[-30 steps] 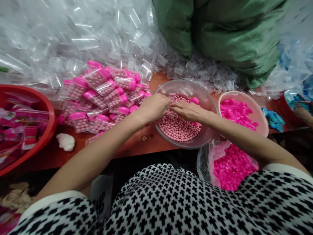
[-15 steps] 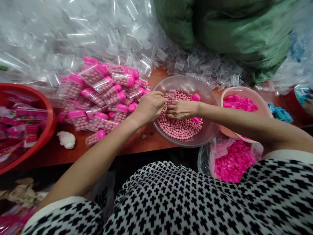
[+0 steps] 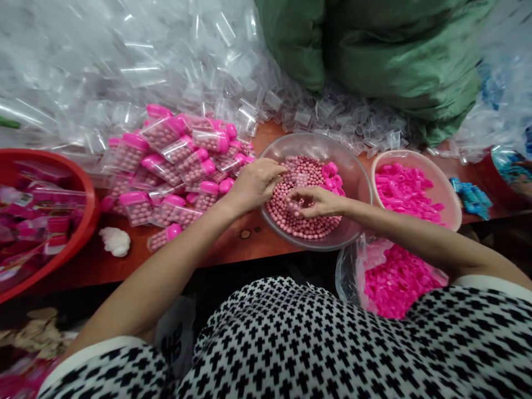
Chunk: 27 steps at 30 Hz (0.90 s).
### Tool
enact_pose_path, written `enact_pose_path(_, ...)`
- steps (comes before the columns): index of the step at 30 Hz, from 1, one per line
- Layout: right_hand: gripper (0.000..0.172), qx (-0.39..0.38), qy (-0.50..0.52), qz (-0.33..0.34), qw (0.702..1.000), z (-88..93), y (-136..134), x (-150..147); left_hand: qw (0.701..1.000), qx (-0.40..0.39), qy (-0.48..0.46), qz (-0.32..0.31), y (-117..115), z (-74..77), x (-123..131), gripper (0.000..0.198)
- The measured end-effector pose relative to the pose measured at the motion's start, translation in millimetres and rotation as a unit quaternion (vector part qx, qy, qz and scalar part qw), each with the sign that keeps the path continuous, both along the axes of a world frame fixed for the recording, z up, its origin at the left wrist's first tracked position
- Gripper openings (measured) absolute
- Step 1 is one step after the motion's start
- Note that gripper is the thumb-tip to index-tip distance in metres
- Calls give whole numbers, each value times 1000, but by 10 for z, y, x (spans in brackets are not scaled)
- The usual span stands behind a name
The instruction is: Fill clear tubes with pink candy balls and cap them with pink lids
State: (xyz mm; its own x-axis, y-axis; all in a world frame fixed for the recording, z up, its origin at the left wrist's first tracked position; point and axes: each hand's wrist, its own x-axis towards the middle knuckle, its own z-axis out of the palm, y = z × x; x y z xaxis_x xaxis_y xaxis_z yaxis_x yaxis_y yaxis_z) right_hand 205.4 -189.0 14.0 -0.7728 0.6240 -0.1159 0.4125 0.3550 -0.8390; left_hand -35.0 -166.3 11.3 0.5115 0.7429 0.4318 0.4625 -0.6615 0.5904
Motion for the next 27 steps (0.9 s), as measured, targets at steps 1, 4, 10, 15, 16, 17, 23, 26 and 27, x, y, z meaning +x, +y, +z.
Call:
enact_pose_path(1,36,-35,41,-51,997,36,0,15,999,-38,-20,-5,-31,58,8,30)
enact_pose_path(4,32,-101,152,-176,967,129,-11,23,979,-181,-89,-40,-125,206,81,41)
enact_pose_path(10,41,-107,243,-248,932,202,-55,15,894,-368,-236,-97,-126,186,336,43)
enact_pose_path(15,40,13,181,-205,962,297,-40,160,853,-444,-262,-82,-68,142,403,40)
enact_pose_path(16,35,33,161,-187,968,315,-27,193,853,-448,-253,-85,-65,147,403,39)
enact_pose_path(17,31,46,143,-169,974,331,-12,222,855,-449,-243,-89,-63,155,403,37)
enact_pose_path(23,28,46,62,-98,992,419,68,286,864,-448,-211,-89,-77,193,414,38)
enact_pose_path(26,23,29,38,-99,994,447,65,264,860,-455,-216,-84,-83,198,420,42)
enact_pose_path(27,22,11,45,-102,994,448,58,253,856,-460,-223,-81,-85,197,421,43)
